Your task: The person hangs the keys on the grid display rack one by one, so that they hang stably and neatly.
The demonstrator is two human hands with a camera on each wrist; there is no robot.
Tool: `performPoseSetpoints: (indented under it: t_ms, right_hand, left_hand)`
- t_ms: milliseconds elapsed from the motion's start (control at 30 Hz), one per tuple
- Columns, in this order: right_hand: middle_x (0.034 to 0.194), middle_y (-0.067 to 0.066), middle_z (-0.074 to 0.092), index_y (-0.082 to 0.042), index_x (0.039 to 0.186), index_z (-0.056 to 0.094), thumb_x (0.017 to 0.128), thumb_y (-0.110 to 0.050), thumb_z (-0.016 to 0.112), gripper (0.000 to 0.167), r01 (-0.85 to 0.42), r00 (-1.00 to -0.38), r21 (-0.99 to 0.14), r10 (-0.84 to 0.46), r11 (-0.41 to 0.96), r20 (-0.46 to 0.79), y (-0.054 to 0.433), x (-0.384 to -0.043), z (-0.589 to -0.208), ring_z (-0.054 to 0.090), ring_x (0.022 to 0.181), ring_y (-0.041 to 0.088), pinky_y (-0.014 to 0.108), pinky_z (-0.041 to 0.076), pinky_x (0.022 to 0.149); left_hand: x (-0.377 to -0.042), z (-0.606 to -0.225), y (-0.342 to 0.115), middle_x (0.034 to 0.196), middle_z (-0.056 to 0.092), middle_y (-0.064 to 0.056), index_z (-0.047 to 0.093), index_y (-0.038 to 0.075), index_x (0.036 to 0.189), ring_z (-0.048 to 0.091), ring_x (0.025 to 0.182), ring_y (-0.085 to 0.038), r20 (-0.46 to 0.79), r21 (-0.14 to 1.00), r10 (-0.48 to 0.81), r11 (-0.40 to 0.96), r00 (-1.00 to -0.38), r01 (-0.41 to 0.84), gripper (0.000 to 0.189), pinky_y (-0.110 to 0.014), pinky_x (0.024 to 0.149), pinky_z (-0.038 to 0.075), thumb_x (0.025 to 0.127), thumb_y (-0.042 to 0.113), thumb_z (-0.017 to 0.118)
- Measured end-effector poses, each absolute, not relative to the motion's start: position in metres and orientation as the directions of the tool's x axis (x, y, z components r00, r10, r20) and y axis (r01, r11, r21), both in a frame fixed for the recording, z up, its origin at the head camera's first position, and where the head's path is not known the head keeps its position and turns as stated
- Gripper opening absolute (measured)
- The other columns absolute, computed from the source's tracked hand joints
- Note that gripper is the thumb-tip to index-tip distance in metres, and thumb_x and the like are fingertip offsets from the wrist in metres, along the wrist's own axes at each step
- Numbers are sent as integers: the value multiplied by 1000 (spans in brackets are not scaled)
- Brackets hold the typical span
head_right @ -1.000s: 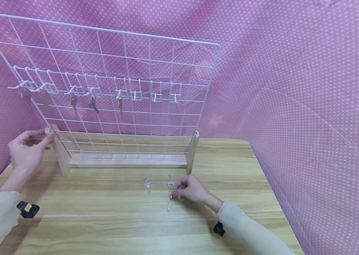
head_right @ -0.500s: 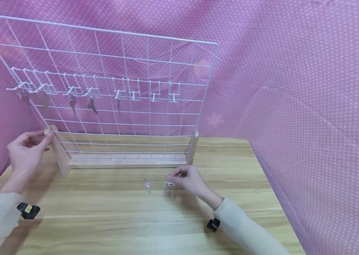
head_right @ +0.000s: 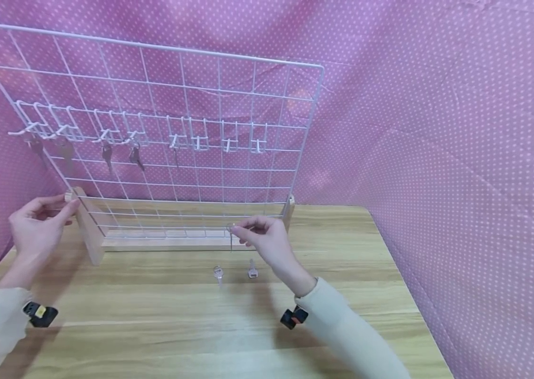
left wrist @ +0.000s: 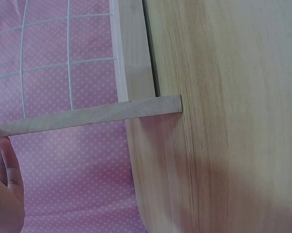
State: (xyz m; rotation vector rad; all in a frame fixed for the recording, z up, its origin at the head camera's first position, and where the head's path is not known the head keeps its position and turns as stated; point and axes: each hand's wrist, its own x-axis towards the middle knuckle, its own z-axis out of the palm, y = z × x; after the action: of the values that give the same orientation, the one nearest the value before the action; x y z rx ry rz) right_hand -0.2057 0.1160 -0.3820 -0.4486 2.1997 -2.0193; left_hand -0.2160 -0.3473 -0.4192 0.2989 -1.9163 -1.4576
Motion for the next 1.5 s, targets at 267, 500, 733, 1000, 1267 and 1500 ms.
performPoseSetpoints:
  t_ms: [267, 500, 733, 1000, 1267, 1500]
  right_hand:
    - [90, -5, 74, -9, 102, 73, 98, -14, 75, 7, -160, -956, -983, -233, -95, 178, 87, -205, -348, 69, 81, 9, 21, 61, 78]
    - [90, -7, 76, -11, 101, 73, 100, -10, 72, 2, -163, -957, -960, -201, -227, 210, 63, -207, -325, 72, 80, 9, 23, 63, 76]
    - [88, -7, 76, -16, 98, 72, 102, -10, 69, 8, -179, -951, -933, -188, -313, 245, 47, -207, -304, 71, 79, 7, 21, 62, 74]
    - [86, -9, 74, -19, 93, 73, 103, -9, 67, 16, -160, -956, -892, -158, -422, 246, 32, -210, -287, 69, 76, 6, 20, 59, 73]
    - [82, -9, 73, -21, 92, 73, 104, -14, 67, 16, -116, -971, -869, -129, -482, 202, 27, -214, -281, 68, 76, 6, 19, 57, 73]
    - [82, -9, 73, -20, 91, 73, 104, -15, 69, 14, -101, -979, -858, -103, -503, 175, 22, -220, -280, 67, 73, 6, 18, 58, 70]
  left_hand:
    - [-216, -420, -349, 85, 72, 28, 78, 2, 110, 63, 64, 9, 396, 912, -562, 332, -726, 241, 23, -5, 56, 55, 88, 6, 84]
    - [-216, -421, -349, 86, 72, 28, 78, 1, 112, 64, 67, 10, 400, 910, -556, 333, -729, 245, 24, -4, 57, 55, 89, 5, 83]
    - [-216, -422, -349, 84, 72, 28, 78, -1, 110, 65, 67, 10, 414, 905, -558, 340, -719, 257, 23, -5, 57, 55, 88, 4, 83]
    - [-214, -420, -348, 84, 72, 28, 78, 1, 109, 65, 67, 10, 396, 913, -562, 326, -726, 245, 22, -5, 57, 55, 88, 5, 84]
    - [-214, -418, -347, 84, 71, 29, 78, 3, 111, 64, 68, 10, 383, 915, -558, 340, -736, 218, 23, -4, 58, 55, 89, 8, 83]
    - [-214, -418, -346, 85, 70, 29, 78, 5, 110, 63, 67, 9, 375, 916, -561, 348, -738, 201, 22, -4, 57, 55, 90, 10, 83]
